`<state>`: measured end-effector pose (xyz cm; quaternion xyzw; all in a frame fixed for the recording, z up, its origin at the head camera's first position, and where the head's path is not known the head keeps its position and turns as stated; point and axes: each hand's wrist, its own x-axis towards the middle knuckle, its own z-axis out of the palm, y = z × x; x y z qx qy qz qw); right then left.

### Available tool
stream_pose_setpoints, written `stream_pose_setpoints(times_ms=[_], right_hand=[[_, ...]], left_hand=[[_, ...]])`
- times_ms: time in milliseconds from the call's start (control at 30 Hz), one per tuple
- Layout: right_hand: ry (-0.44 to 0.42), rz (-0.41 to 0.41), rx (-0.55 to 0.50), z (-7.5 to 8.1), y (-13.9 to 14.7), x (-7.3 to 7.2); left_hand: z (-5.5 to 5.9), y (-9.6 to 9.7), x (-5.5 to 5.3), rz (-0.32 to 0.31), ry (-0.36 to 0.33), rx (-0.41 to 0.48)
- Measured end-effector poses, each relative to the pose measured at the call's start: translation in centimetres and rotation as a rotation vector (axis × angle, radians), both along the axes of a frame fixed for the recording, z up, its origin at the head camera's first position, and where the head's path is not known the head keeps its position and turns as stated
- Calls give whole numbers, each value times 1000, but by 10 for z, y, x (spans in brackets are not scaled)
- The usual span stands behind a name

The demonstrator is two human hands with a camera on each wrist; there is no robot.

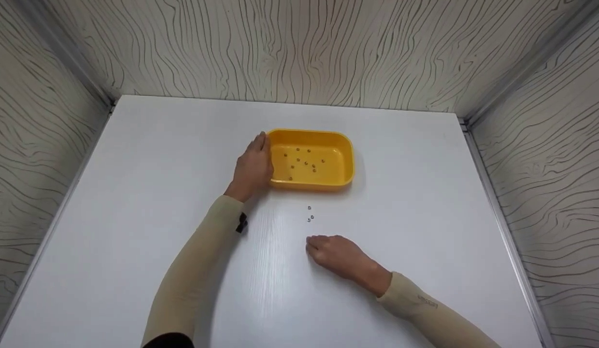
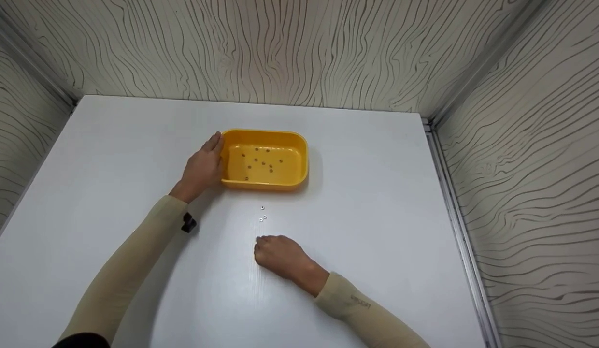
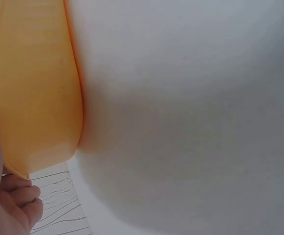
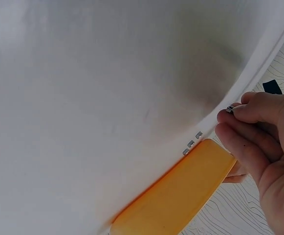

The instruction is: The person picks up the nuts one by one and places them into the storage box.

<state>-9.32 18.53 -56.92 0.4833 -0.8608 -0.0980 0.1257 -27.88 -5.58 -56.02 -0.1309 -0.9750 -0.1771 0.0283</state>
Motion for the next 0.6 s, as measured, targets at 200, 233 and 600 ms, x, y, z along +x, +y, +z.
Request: stream_pose_setpoints(times_ms=[200, 233, 600], right_hand=[[0, 1, -27, 7, -2, -2], [-3, 2, -36, 9, -3, -3], [-85, -10, -132, 23, -1, -11]], left_hand=[[-1, 1, 0, 7, -9, -47], [-1, 1, -1, 6, -6, -51], [1, 0, -2, -12, -3, -81]])
